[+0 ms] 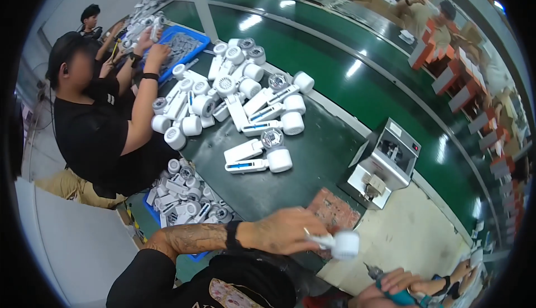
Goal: The person picks up a white plastic component, places it into a machine to retrieve a screw, and then uses a power screwdriver to drive the screw into the part before setting it aside.
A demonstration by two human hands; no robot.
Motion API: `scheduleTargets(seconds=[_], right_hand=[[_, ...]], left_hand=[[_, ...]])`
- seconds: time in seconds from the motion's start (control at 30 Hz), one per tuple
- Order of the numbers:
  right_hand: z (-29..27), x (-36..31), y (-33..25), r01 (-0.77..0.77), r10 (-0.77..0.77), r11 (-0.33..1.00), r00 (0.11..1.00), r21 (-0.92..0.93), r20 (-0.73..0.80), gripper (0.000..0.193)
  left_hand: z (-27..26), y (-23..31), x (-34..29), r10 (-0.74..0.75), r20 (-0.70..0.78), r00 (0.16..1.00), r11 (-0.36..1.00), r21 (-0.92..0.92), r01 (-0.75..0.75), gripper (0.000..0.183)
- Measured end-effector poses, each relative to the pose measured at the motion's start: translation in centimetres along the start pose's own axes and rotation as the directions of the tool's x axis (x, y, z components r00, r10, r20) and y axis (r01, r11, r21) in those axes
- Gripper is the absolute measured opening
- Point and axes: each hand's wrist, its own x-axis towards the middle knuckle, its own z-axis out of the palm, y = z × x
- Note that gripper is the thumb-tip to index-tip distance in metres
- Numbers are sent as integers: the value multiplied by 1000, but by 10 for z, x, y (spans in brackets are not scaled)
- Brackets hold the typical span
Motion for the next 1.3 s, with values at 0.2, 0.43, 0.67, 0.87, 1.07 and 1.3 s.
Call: scheduleTargets(seconds=[0.2,0.43,0.67,0.87,1.07,1.3], right_hand=[[-26,-23,9,-63,34,936,995,-347,-89,56],[-26,-23,28,-38,31,928,999,-371,-25,42],[-45,-20,28,-256,172,726,966,-638,-192,53],[-36,-45,42,167,-380,572,922,-803,-79,35],[-49,-8,54,193,-41,509,979,-839,201,21],[-342,139,34,300,816,343,374,-890,441,36]], left_hand=[[-138,-56,-21,-495,-696,520,867,-432,248,45],[-247,-139,-42,-450,-857,251,854,-331,401,55],[-159,-98,22,-89,-872,482,930,100,353,48],[-36,-61,86,-271,-531,803,909,-416,32,42],[40,-126,127,-368,-374,851,619,-782,-77,38],[56,-125,128,-371,-118,921,510,-855,96,42]])
